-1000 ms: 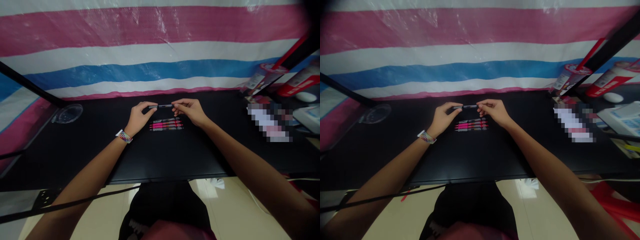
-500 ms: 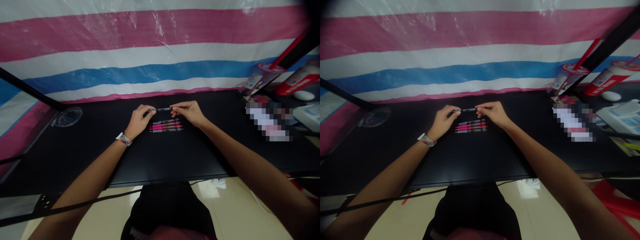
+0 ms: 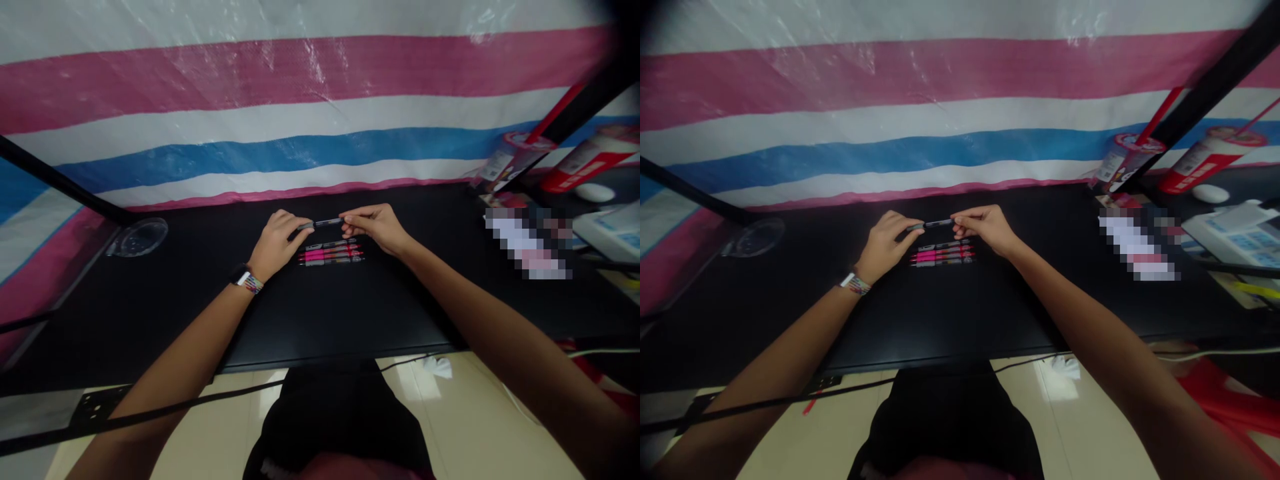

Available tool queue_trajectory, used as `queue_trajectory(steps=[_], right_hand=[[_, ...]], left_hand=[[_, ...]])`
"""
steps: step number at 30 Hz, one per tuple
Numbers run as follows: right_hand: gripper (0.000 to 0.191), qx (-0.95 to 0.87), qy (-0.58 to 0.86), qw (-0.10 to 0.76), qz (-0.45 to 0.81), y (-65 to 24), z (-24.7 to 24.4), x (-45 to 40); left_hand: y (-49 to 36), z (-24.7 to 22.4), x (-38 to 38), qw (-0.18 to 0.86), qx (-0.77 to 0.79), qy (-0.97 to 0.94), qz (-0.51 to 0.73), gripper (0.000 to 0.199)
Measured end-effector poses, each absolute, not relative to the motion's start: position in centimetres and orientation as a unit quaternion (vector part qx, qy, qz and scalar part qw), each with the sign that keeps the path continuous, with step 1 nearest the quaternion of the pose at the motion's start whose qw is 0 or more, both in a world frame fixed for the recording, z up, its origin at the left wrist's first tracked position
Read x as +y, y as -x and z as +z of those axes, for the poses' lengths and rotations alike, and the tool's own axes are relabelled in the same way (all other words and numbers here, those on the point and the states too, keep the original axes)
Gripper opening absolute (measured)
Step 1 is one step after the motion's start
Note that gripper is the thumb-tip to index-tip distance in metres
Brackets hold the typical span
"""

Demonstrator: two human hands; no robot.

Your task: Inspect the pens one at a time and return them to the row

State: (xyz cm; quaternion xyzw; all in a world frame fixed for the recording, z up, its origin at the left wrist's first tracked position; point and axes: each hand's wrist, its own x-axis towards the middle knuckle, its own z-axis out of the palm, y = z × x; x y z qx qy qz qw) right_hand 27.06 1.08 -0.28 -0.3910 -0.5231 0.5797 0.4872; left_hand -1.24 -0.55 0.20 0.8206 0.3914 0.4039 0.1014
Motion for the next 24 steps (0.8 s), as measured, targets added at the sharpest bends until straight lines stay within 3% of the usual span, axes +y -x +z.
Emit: queue_trajectory(steps=[5, 24], right_hand=[[0.037, -0.511, 0.389, 0.485, 0.594, -26.94, 0.04, 0.57], [0.042, -0.504, 0.376, 0.489, 0.605, -26.98, -0.05, 0.69]], left_hand=[[1.54, 0.14, -0.42, 0.059, 0.369, -0.838, 0.398, 0.025], [1.54, 0.47, -0.86, 0.098, 0.367, -0.848, 0.371, 0.031]])
